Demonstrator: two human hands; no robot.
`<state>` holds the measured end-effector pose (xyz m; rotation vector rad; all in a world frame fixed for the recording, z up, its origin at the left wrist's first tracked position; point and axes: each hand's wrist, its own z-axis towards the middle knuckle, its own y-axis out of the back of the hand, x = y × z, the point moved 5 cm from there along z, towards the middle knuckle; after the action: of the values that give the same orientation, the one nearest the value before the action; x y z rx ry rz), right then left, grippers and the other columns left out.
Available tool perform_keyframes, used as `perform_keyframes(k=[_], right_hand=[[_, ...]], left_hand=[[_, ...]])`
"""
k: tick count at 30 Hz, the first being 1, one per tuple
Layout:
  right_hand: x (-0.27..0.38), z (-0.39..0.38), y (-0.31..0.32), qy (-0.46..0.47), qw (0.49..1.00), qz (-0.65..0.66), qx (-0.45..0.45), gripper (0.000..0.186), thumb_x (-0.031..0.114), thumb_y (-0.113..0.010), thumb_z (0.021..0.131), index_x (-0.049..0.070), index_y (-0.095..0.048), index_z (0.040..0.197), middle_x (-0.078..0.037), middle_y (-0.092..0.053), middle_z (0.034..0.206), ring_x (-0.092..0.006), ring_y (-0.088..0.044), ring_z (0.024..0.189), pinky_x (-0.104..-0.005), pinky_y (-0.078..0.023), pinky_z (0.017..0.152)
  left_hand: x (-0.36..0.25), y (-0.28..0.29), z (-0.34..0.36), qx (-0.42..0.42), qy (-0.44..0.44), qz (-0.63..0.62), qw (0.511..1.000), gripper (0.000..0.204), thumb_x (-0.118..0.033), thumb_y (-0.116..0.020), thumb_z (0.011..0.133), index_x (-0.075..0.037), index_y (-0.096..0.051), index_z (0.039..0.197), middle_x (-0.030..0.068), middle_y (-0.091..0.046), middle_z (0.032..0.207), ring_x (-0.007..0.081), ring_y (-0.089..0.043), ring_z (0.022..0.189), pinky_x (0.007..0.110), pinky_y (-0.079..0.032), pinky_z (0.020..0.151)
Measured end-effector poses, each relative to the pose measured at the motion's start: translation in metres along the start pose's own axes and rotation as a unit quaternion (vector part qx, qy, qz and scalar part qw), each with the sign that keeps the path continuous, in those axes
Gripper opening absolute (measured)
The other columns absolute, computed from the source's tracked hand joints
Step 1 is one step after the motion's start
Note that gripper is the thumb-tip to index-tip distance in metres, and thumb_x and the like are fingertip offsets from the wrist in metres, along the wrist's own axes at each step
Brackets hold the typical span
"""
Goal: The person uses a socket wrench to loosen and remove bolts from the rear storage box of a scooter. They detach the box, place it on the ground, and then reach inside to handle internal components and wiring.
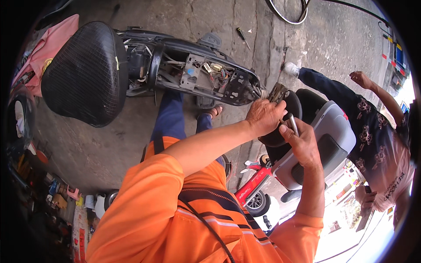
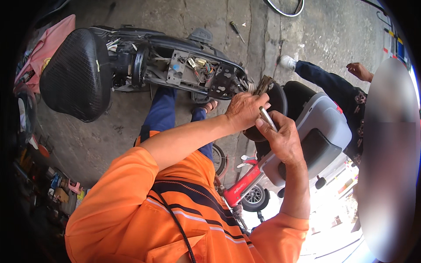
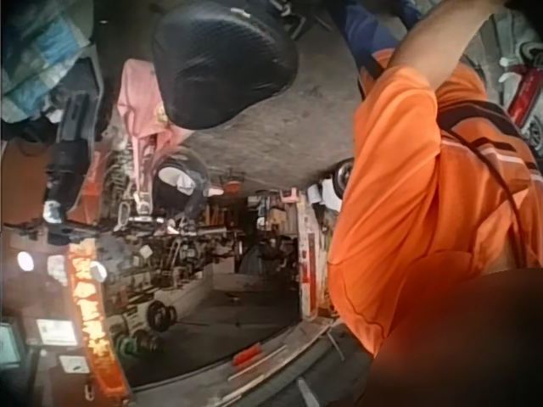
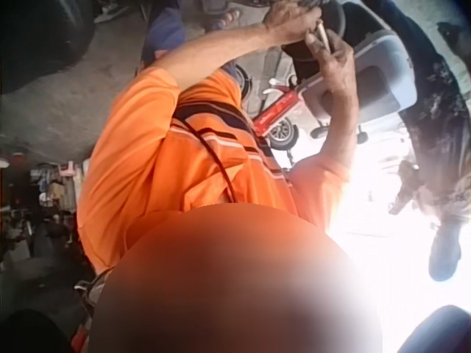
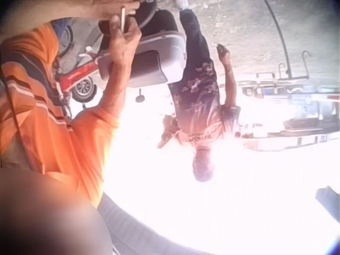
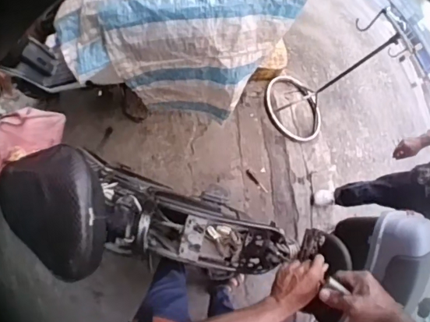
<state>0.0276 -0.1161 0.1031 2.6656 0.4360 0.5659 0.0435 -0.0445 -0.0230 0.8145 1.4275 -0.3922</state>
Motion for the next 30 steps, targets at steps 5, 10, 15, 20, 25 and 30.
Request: perform_keyframes(k=[5, 10, 15, 20, 25, 30], right_hand=[[0.041, 0.018, -0.007, 0.027, 0.995, -0.091, -0.014, 0.031, 0.025, -0.065, 0.089, -0.006, -0.063, 0.091, -0.015, -0.058, 0.063, -0.0259, -0.059, 0.061, -0.0361, -0.045, 0.06], [0.057, 0.002, -0.039, 0.116, 0.977, -0.174, -0.037, 0.023, 0.015, -0.06, 0.087, -0.006, -0.058, 0.097, -0.025, -0.061, 0.077, -0.0427, -0.064, 0.077, -0.0479, -0.05, 0.067], [0.03, -0.037, -0.126, 0.147, 0.939, -0.303, 0.067, 0.029, 0.014, -0.063, 0.085, 0.001, -0.055, 0.11, -0.025, -0.058, 0.097, -0.0399, -0.065, 0.073, -0.044, -0.055, 0.058], [0.015, -0.06, -0.094, 0.169, 0.955, -0.236, -0.062, 0.045, 0.004, -0.062, 0.078, 0.003, -0.056, 0.122, -0.017, -0.061, 0.093, -0.0351, -0.065, 0.078, -0.042, -0.054, 0.065], [-0.007, -0.061, -0.072, 0.168, 0.958, -0.214, -0.088, 0.042, 0.0, -0.062, 0.076, 0.005, -0.06, 0.118, -0.011, -0.063, 0.09, -0.0302, -0.066, 0.077, -0.0392, -0.054, 0.065], [-0.004, -0.059, -0.063, 0.18, 0.957, -0.202, -0.1, 0.041, -0.002, -0.061, 0.074, 0.005, -0.061, 0.114, -0.009, -0.064, 0.087, -0.0282, -0.067, 0.076, -0.0378, -0.054, 0.065]], left_hand=[[0.011, 0.022, 0.005, -0.013, 0.008, -0.057, 0.998, 0.025, -0.025, -0.06, 0.089, -0.009, -0.052, 0.106, 0.0171, -0.065, 0.075, 0.0385, -0.065, 0.071, 0.047, -0.048, 0.057], [0.024, 0.032, -0.008, -0.042, 0.022, -0.077, 0.996, 0.016, -0.016, -0.056, 0.091, -0.008, -0.056, 0.105, 0.0144, -0.063, 0.075, 0.0348, -0.064, 0.071, 0.043, -0.049, 0.063], [0.034, 0.049, -0.07, -0.011, -0.074, -0.035, 0.997, 0.013, -0.009, -0.06, 0.088, -0.006, -0.061, 0.101, 0.0106, -0.062, 0.082, 0.0301, -0.06, 0.075, 0.041, -0.049, 0.069], [0.007, 0.042, -0.07, 0.022, -0.058, 0.009, 0.998, 0.021, -0.015, -0.064, 0.087, -0.007, -0.058, 0.104, 0.0095, -0.063, 0.084, 0.0298, -0.06, 0.075, 0.042, -0.046, 0.068], [-0.001, 0.02, -0.058, 0.014, -0.065, 0.029, 0.997, 0.019, -0.02, -0.066, 0.084, -0.008, -0.054, 0.092, 0.0072, -0.058, 0.074, 0.0294, -0.059, 0.071, 0.042, -0.045, 0.064], [0.0, 0.014, -0.055, 0.032, -0.047, 0.032, 0.998, 0.017, -0.02, -0.066, 0.084, -0.009, -0.054, 0.089, 0.0075, -0.06, 0.075, 0.0296, -0.059, 0.07, 0.043, -0.045, 0.062]])
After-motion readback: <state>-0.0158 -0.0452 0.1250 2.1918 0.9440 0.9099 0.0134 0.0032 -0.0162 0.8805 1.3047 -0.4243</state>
